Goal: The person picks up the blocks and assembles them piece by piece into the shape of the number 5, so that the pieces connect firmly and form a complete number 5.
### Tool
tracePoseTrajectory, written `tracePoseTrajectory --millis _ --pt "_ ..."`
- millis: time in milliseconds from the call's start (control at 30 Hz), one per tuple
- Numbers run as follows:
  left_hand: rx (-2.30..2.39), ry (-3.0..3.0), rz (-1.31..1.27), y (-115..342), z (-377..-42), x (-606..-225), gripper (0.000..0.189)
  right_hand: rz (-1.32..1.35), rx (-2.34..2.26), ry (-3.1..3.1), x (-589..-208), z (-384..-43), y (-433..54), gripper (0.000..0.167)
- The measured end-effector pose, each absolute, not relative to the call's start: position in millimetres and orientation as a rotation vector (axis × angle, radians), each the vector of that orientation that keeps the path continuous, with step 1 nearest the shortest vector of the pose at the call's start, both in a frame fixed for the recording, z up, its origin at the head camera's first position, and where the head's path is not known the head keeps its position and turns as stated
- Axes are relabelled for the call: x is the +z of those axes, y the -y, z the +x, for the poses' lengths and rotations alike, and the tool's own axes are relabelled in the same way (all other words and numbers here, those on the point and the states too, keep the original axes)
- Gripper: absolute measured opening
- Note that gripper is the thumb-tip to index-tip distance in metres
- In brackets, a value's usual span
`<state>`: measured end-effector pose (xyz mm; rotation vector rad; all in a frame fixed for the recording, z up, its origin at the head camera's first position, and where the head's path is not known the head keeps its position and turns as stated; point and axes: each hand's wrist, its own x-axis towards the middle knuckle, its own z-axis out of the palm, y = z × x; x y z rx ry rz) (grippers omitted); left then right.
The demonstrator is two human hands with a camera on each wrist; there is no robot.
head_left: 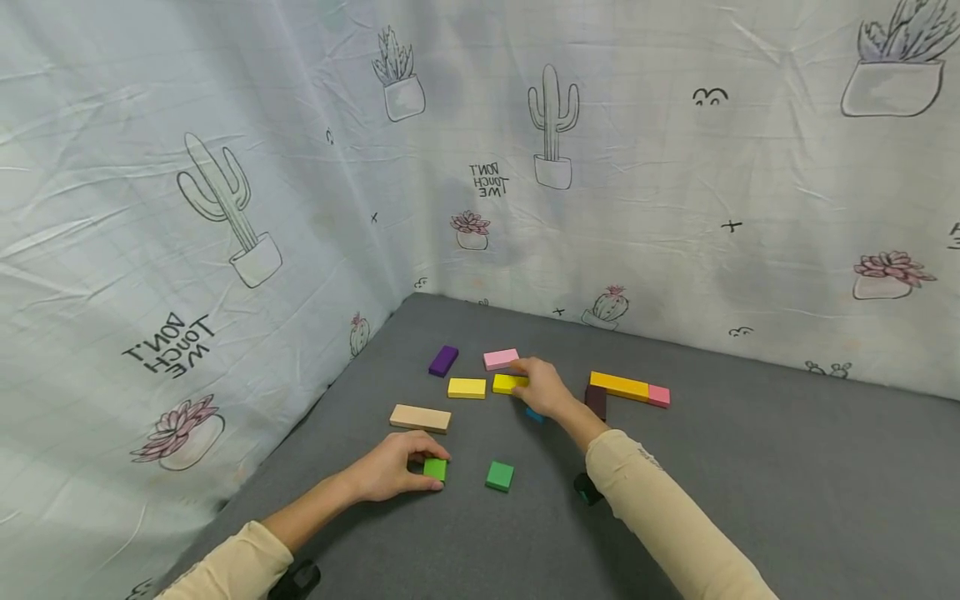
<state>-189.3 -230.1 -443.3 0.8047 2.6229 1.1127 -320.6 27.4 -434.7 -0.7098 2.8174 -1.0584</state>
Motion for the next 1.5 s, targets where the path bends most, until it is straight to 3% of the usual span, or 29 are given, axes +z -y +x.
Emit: tracePoseTrajectory --millis 600,1000,1167,1500 --pt "1.111 -2.619 0.802 230 -188 -442 0.034 -0.796 -1.016 -2.726 -435 -321 -26 0.047" --pt "1.092 -2.626 0.801 232 -189 -443 0.035 -0.93 -0.931 -2.78 -437 -317 -23 0.04" --pt "1.103 -2.623 0.794 232 -188 -444 0.034 -0.735 -1.216 -2.597 -433 -313 -29 0.04" --pt "1.121 -2.615 0.799 231 -189 -442 0.034 -0.403 -1.979 -1.542 -412 -316 -75 0.052"
